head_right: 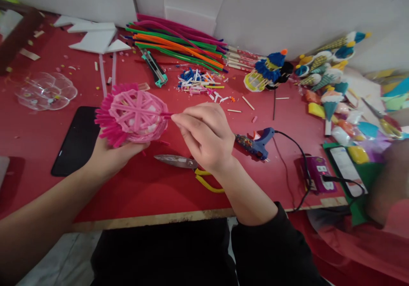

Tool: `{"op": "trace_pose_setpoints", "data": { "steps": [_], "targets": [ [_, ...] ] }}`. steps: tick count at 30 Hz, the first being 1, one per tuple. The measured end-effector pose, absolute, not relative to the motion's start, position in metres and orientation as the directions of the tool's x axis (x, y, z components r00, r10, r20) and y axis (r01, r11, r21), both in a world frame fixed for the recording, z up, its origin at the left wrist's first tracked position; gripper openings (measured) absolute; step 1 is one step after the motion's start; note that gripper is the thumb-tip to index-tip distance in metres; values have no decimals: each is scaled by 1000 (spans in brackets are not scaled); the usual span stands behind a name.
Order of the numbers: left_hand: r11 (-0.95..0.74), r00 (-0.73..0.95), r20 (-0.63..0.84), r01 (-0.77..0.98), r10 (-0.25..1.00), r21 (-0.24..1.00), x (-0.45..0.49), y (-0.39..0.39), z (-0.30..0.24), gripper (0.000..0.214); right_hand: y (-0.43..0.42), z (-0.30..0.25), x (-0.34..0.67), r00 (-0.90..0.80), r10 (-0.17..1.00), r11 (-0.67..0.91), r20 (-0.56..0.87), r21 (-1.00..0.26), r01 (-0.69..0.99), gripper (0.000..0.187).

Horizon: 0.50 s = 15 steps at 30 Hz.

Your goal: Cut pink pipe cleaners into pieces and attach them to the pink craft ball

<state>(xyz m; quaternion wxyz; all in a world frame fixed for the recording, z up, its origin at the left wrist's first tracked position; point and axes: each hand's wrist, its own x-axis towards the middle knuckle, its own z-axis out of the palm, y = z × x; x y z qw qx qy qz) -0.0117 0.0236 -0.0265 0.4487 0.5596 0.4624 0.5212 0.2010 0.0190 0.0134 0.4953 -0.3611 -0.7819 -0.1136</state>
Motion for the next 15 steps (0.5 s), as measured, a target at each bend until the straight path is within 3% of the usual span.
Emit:
{"op": "trace_pose_setpoints", "data": {
  "steps": [4,11,15],
  "targets": [
    [-74,57,74,-11,996,997,-12,24,-27,34,19,12,201,-289,503,685,815,-171,709,21],
    [-73,85,75,-32,994,997,-11,25,-24,30,14,10,197,-251,592,641,766,-259,723,25],
    [-59,78,61,-22,995,998,-11,24,-22,32,14,10,196,-263,591,627,763,-229,745,25]
  ]
}}
